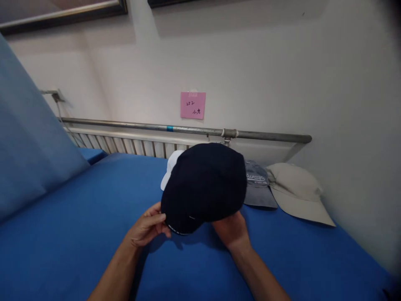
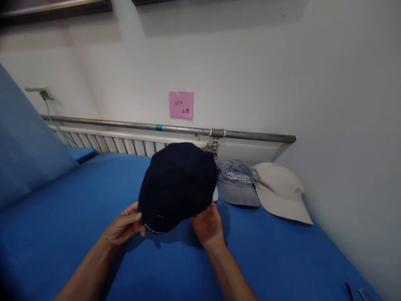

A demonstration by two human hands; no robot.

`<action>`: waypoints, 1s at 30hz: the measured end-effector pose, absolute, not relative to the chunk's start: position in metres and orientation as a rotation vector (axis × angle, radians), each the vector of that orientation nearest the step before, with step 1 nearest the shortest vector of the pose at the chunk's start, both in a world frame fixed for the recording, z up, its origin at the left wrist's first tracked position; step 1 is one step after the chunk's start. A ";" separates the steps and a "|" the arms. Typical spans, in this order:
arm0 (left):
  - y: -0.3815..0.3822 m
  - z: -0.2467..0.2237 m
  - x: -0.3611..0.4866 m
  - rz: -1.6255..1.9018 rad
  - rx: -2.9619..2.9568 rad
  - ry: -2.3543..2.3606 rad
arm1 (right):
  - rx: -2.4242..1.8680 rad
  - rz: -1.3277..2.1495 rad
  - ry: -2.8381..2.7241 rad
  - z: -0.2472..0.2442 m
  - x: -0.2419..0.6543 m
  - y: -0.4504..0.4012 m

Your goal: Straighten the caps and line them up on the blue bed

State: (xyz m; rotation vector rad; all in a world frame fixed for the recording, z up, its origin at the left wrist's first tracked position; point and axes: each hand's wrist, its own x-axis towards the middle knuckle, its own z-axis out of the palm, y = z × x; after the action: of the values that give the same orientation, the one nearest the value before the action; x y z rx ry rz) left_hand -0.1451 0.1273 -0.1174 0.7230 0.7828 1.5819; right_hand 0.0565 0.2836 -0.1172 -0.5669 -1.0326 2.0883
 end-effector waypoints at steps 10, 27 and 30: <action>0.119 -0.117 -0.210 2.272 0.154 0.859 | -0.666 2.384 -0.638 -0.131 0.038 0.264; 0.162 -0.126 -0.286 2.351 -0.070 0.875 | -0.647 2.395 -0.786 -0.135 0.032 0.265; 0.171 -0.130 -0.296 2.302 -0.094 0.913 | -0.638 2.390 -0.838 -0.136 0.031 0.263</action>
State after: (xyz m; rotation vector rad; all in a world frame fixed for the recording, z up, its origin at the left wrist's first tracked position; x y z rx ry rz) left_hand -0.2963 0.1707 -0.1298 -0.0936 0.9132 2.3023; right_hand 0.0308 0.2634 -0.1357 -0.6384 -0.8375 2.3905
